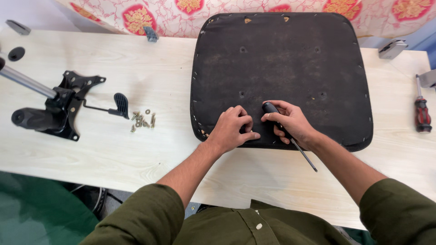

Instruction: The person uses a screwdriver to tighten screws into the underside of a black upholstered seat cushion. They repeatedly pick up screws and washers from the table, insert them into pre-drilled holes, and turn the screwdriver to secure them.

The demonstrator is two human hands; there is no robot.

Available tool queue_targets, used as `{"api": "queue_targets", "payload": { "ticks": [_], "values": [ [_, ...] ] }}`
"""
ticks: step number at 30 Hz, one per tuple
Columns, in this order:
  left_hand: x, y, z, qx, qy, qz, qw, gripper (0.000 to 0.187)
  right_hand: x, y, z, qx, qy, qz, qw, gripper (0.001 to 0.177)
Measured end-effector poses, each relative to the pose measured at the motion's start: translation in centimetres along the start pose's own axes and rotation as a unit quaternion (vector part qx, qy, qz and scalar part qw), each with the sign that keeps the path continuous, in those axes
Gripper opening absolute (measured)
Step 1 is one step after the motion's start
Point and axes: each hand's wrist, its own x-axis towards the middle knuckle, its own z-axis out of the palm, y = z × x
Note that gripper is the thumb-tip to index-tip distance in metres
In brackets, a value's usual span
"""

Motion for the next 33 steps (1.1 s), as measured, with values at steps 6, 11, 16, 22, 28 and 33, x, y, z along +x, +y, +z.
{"api": "queue_targets", "payload": {
  "ticks": [6,11,16,22,28,33],
  "values": [
    [0.4,0.3,0.9,0.006,0.017,-0.026,0.999,0.040,-0.2,0.0,-0.3,0.003,-0.016,0.003,1.000,0.058],
    [0.8,-0.1,1.1,0.020,0.011,-0.021,1.000,0.039,0.0,-0.1,-0.5,0.008,-0.027,0.007,1.000,0.058],
    [1.2,-0.9,-1.4,-0.049,-0.051,-0.024,0.997,0.051,0.1,-0.2,-0.5,0.018,-0.022,0.011,1.000,0.059],
    [1.0,-1.1,-2.5,-0.127,-0.049,0.051,0.989,0.030,0.4,-0.2,-0.2,0.026,-0.010,0.011,1.000,0.060],
    [0.6,-1.8,-1.3,-0.083,-0.042,0.072,0.993,0.016,0.4,0.1,0.1,0.023,0.012,0.015,1.000,0.059],
    [0.2,-1.6,-0.8,-0.055,-0.003,0.067,0.996,0.019,0.2,0.3,0.8,0.011,0.037,0.005,0.999,0.058]
  ]
}}
